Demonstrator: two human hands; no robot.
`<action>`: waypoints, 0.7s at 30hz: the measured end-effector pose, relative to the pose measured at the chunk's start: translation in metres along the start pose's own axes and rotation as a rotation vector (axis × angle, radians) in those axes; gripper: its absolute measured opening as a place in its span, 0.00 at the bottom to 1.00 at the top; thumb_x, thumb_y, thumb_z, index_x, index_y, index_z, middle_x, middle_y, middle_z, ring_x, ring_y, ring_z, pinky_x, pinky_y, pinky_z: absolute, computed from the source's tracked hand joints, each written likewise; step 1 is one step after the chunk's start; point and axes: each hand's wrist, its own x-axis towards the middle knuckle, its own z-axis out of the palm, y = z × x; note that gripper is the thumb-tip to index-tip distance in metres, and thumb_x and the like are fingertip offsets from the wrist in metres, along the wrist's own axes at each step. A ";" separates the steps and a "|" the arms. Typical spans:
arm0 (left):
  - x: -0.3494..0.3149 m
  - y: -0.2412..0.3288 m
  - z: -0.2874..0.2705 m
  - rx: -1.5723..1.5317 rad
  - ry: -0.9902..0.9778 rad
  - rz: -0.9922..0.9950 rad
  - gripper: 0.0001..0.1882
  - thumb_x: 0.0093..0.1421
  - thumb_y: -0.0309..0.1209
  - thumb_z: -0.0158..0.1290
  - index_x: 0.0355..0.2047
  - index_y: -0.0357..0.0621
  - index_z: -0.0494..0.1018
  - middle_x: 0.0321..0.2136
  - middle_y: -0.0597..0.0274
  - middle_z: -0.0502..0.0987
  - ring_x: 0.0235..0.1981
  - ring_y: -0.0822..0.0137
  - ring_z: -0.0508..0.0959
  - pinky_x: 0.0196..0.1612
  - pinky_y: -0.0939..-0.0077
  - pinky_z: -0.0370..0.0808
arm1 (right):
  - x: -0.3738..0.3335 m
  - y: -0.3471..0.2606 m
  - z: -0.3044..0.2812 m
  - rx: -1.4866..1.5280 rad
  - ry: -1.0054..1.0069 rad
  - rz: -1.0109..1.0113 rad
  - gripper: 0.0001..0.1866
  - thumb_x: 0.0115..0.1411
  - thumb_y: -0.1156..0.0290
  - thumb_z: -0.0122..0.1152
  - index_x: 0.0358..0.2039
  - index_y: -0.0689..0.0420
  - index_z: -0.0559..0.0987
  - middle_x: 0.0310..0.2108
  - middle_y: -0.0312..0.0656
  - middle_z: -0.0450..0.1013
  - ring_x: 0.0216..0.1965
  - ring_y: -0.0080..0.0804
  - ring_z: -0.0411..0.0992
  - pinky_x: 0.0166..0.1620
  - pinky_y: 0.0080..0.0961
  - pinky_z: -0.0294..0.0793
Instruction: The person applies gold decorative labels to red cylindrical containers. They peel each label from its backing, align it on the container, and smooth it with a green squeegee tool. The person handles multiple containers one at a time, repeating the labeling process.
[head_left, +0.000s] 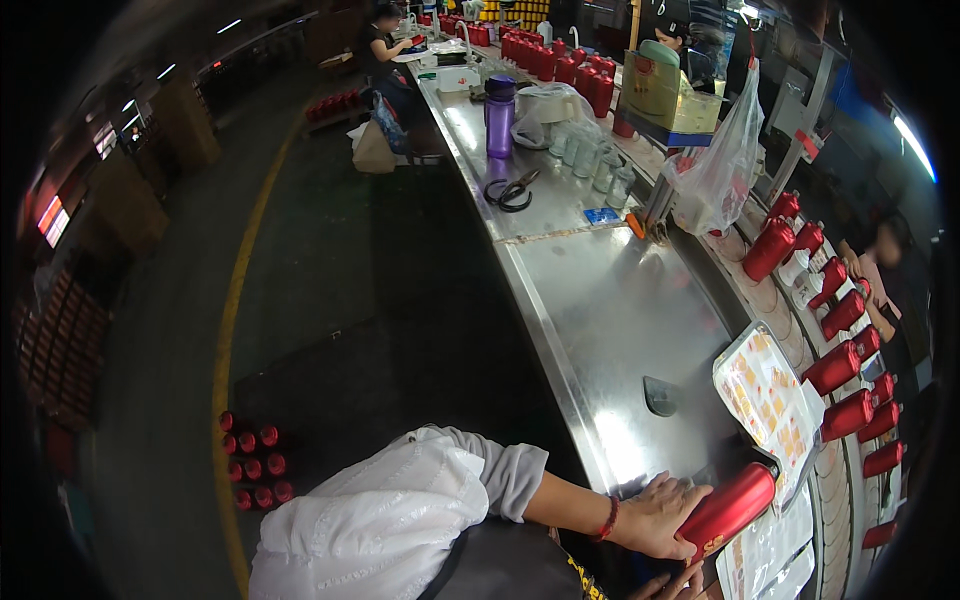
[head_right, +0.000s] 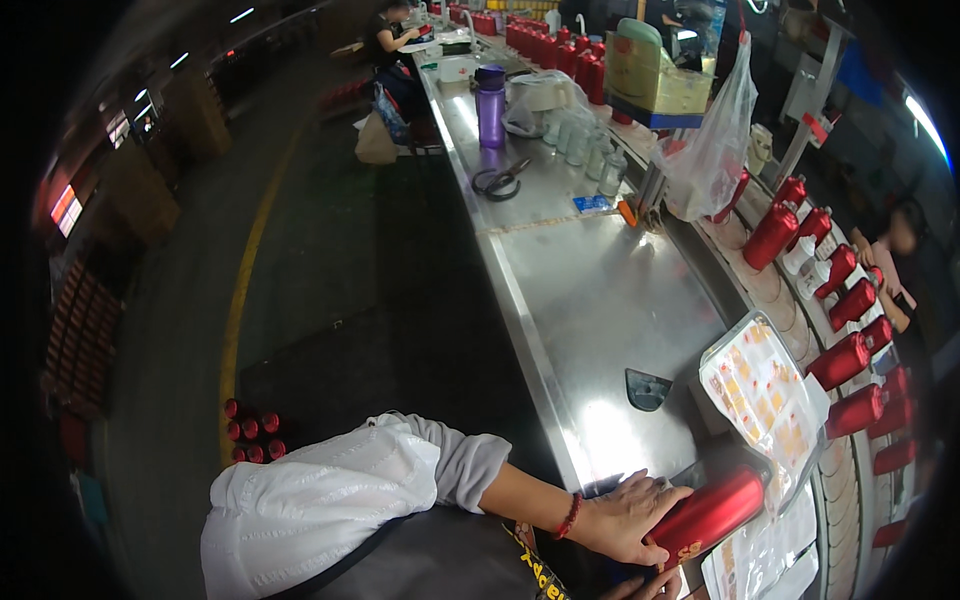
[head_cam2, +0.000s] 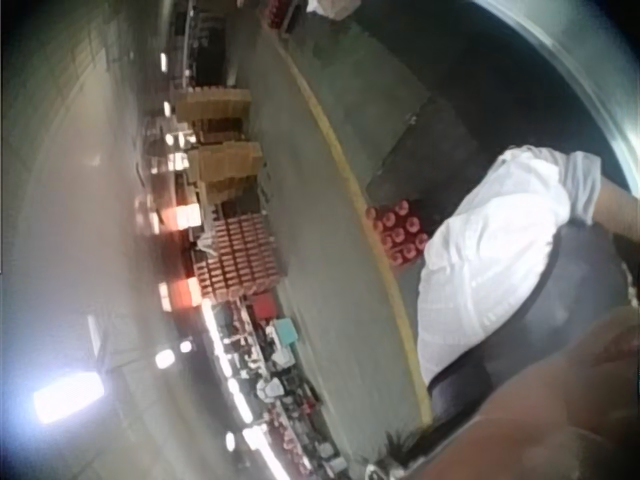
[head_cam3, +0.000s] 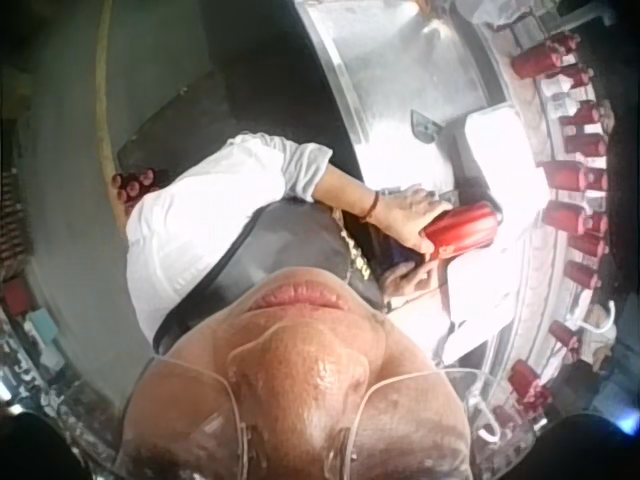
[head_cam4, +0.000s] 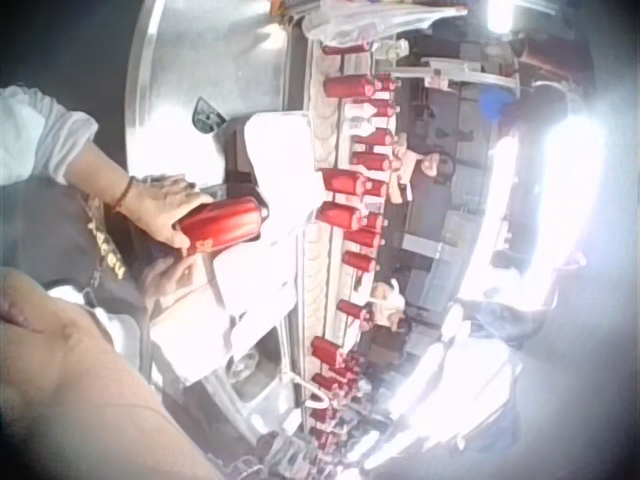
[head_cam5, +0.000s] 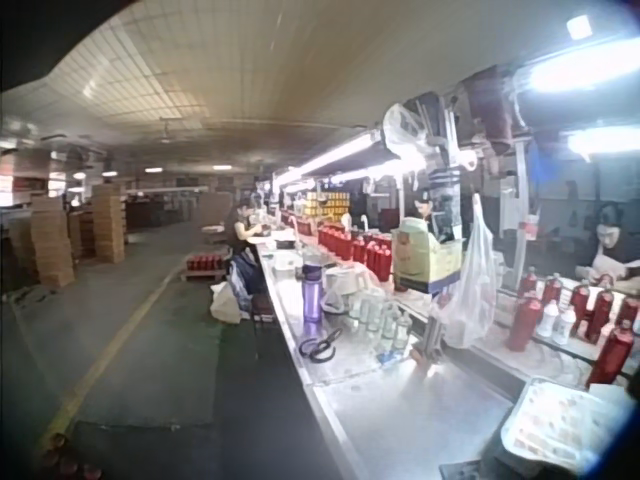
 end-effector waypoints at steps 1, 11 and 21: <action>0.000 -0.001 0.001 0.001 0.007 0.000 0.50 0.57 0.50 0.57 0.68 0.32 0.47 0.51 0.32 0.69 0.55 0.36 0.67 0.66 0.44 0.52 | 0.002 -0.003 -0.001 -0.020 -0.008 0.021 0.27 0.67 0.75 0.54 0.67 0.65 0.67 0.55 0.61 0.65 0.50 0.54 0.72 0.53 0.43 0.75; -0.004 -0.017 -0.008 -0.084 -0.037 0.087 0.51 0.65 0.62 0.49 0.70 0.33 0.46 0.49 0.34 0.71 0.50 0.42 0.69 0.62 0.52 0.59 | -0.008 0.008 -0.019 -0.085 -0.117 -0.122 0.25 0.67 0.75 0.53 0.63 0.69 0.70 0.58 0.66 0.65 0.50 0.61 0.72 0.53 0.49 0.74; 0.005 -0.005 -0.019 -0.021 0.006 0.114 0.47 0.60 0.53 0.59 0.66 0.29 0.55 0.50 0.29 0.71 0.51 0.37 0.72 0.58 0.52 0.66 | -0.033 0.018 -0.002 0.088 -0.069 0.151 0.24 0.61 0.85 0.53 0.60 0.70 0.72 0.55 0.57 0.65 0.57 0.56 0.65 0.62 0.48 0.62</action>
